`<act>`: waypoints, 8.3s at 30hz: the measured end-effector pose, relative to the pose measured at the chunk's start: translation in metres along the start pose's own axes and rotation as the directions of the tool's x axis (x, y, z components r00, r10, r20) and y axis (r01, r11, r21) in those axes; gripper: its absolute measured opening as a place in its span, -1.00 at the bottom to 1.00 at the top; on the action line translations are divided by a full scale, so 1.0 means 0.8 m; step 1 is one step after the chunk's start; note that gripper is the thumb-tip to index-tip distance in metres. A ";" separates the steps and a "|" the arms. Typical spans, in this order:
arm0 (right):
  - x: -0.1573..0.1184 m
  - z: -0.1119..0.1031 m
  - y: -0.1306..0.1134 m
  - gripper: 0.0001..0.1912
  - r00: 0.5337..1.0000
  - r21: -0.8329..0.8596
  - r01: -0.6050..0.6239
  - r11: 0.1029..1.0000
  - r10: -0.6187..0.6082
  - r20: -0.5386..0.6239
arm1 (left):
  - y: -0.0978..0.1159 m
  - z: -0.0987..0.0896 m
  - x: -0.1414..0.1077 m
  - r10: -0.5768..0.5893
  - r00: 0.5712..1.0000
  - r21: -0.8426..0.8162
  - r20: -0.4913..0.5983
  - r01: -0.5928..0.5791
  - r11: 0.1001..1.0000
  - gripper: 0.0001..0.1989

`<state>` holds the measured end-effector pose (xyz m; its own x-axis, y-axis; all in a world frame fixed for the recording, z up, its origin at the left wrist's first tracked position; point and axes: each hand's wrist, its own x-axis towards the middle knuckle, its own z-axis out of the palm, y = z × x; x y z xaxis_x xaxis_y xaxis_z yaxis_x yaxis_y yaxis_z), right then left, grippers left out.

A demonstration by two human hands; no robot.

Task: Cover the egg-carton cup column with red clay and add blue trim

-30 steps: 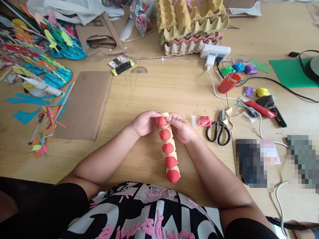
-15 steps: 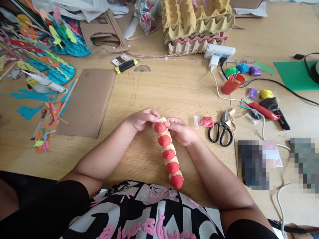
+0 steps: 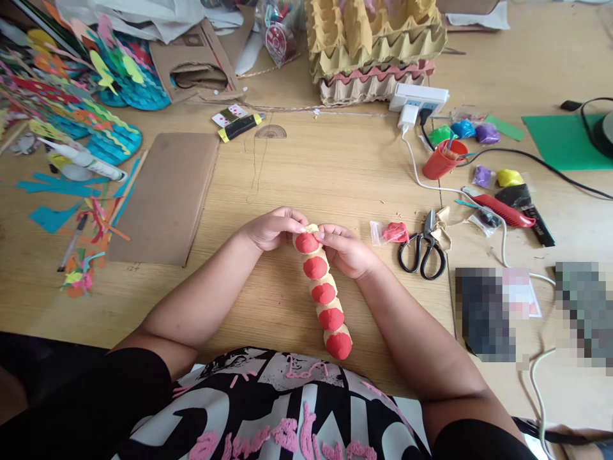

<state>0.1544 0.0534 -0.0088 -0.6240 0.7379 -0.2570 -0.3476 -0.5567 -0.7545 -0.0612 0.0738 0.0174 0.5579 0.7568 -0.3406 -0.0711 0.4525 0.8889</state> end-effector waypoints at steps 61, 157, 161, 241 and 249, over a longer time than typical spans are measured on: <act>-0.002 0.000 -0.004 -0.39 0.993 -0.040 0.050 0.998 -0.054 -0.101 | -0.020 0.016 0.014 0.180 0.974 -0.043 -0.137 -0.187 0.981 -0.47; 0.008 0.004 0.008 -0.43 0.936 0.061 0.189 0.980 -0.161 -0.313 | -0.049 0.030 0.026 0.349 0.863 0.143 -0.366 -0.319 0.937 -0.37; 0.007 0.008 0.009 -0.40 0.939 0.055 0.204 0.977 -0.180 -0.293 | -0.049 0.038 0.025 0.358 0.843 0.137 -0.401 -0.332 0.933 -0.36; -0.003 0.013 -0.019 -0.64 0.978 0.059 0.053 0.997 -0.040 -0.205 | -0.037 0.038 0.016 0.095 0.987 -0.406 -0.132 -0.141 0.903 -0.46; -0.004 0.008 -0.019 -0.58 0.969 0.034 -0.014 0.999 0.022 -0.245 | -0.039 0.043 0.016 0.024 0.992 -0.416 -0.123 -0.074 0.906 -0.45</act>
<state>0.1571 0.0570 0.0070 -0.4406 0.7968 -0.4136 -0.3624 -0.5794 -0.7301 -0.0235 0.0536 -0.0043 0.4504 0.8197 -0.3537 -0.4499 0.5506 0.7031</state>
